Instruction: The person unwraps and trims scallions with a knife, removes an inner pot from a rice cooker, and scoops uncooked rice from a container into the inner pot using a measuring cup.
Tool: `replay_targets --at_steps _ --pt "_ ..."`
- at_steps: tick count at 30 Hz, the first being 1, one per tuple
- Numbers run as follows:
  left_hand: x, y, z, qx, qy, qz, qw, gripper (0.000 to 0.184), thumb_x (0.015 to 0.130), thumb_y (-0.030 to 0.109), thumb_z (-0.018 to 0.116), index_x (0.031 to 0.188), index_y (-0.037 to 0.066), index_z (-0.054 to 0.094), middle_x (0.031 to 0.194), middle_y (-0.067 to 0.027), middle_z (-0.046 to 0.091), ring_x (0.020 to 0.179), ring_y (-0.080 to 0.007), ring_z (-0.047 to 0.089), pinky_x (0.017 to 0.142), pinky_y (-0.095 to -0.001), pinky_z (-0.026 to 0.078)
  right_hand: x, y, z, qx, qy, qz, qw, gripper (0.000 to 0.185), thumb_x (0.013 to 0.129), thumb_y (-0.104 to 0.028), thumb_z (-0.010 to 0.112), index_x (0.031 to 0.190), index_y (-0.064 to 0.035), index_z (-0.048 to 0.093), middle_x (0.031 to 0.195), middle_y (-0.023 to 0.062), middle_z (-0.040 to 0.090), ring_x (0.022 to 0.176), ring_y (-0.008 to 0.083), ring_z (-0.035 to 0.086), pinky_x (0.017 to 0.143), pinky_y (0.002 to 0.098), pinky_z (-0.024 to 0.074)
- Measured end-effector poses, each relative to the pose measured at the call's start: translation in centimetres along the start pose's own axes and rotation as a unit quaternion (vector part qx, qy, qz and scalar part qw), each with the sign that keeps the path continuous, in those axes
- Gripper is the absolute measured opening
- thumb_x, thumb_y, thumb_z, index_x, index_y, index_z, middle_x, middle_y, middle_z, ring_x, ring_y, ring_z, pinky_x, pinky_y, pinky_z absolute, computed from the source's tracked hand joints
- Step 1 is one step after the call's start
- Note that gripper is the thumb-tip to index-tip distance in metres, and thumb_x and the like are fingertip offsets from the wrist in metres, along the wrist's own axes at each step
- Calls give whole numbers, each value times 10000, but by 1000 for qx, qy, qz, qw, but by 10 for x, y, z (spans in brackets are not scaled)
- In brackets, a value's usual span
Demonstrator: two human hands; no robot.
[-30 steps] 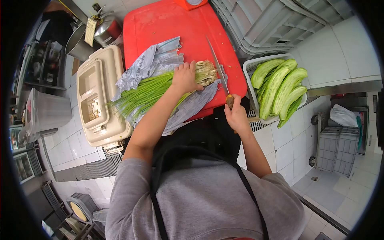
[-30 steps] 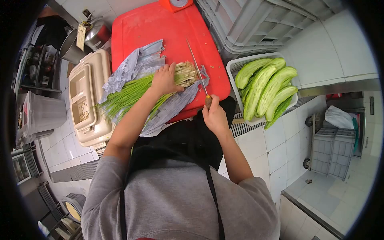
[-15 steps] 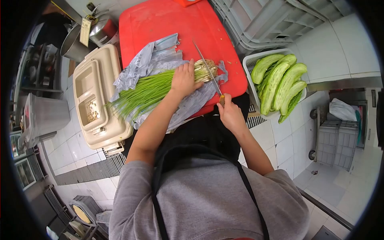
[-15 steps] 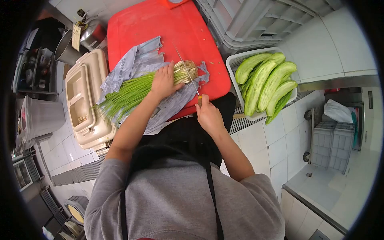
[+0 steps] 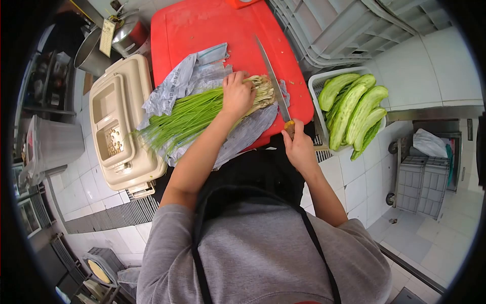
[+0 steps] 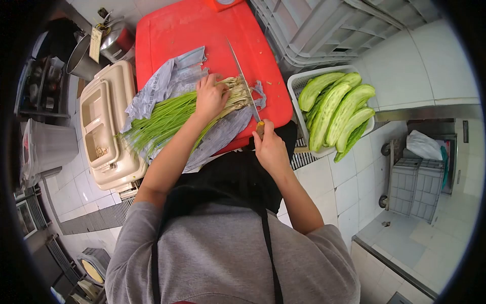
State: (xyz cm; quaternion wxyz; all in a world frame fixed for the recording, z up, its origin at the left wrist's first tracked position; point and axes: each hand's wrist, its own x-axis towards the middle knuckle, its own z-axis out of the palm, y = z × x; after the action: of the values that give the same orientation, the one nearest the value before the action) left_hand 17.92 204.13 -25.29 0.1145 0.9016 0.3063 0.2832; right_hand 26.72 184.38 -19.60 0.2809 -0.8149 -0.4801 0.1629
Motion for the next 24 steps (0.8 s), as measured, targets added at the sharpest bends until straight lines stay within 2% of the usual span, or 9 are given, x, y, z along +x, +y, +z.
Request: replay_targets --at_steps 2,4,5,7,8,10,14,19,24 --pt "3 2 4 -16 7 -6 1000 139 669 220 662 734 98 651 1055 -97 505 998 -269 443 854 -412 338 0 0 -2 -5 1 4 1000 361 845 -189 513 1105 -20 329 774 274 575 677 445 559 575 499 448" --pt "4 5 7 -47 -13 -24 999 284 647 258 689 865 82 643 1057 -113 515 1006 -289 454 867 -407 353 -2 0 -2 -10 1 10 1000 357 845 -187 512 1103 -21 330 775 274 575 680 445 559 577 497 448" --pt "6 5 7 -47 -12 -23 999 284 647 258 689 865 82 643 1057 -113 515 1006 -289 454 867 -407 353 -2 0 -2 -12 -1 6 1000 352 846 -185 510 1099 -20 331 776 274 575 679 445 558 576 498 449" --pt "10 4 3 -98 20 -55 993 595 619 350 714 1086 25 538 1069 -145 512 1019 -314 460 887 -401 364 -2 0 -2 -14 -1 3 1000 347 846 -183 508 1095 -18 332 776 274 575 678 446 558 575 498 450" --pt "9 2 -1 -98 20 -54 994 595 619 350 714 1086 25 538 1069 -145 512 1019 -314 460 887 -401 364 -2 -1 -2 -18 -7 5 1000 343 848 -186 503 1093 -17 332 776 275 575 676 445 558 577 498 451" --pt "3 2 -16 -7 -194 -111 975 849 605 440 710 1223 -35 373 1087 -173 496 1030 -332 460 909 -397 362 -2 -1 0 -20 -13 8 1000 340 850 -188 498 1092 -16 332 775 276 574 674 444 559 578 498 453" --pt "-18 4 -12 70 -147 -42 986 858 584 490 694 1185 -40 386 1038 -157 502 1008 -296 462 914 -389 333 -1 -1 8 -42 -54 3 998 339 853 -201 484 1087 -15 326 766 279 573 669 437 563 580 500 453" --pt "-28 -2 2 79 -55 8 995 710 640 465 643 1115 -26 449 993 -131 498 930 -268 467 854 -380 343 -10 0 5 -101 -132 46 985 291 852 -191 474 1039 -20 331 722 272 574 662 431 568 580 505 451" --pt "-31 -2 10 126 -78 15 989 662 682 459 599 1109 -27 461 1002 -128 497 938 -259 459 857 -380 337 -7 2 4 -99 -169 60 979 272 845 -174 476 1015 -24 326 675 261 571 647 437 566 583 512 448"
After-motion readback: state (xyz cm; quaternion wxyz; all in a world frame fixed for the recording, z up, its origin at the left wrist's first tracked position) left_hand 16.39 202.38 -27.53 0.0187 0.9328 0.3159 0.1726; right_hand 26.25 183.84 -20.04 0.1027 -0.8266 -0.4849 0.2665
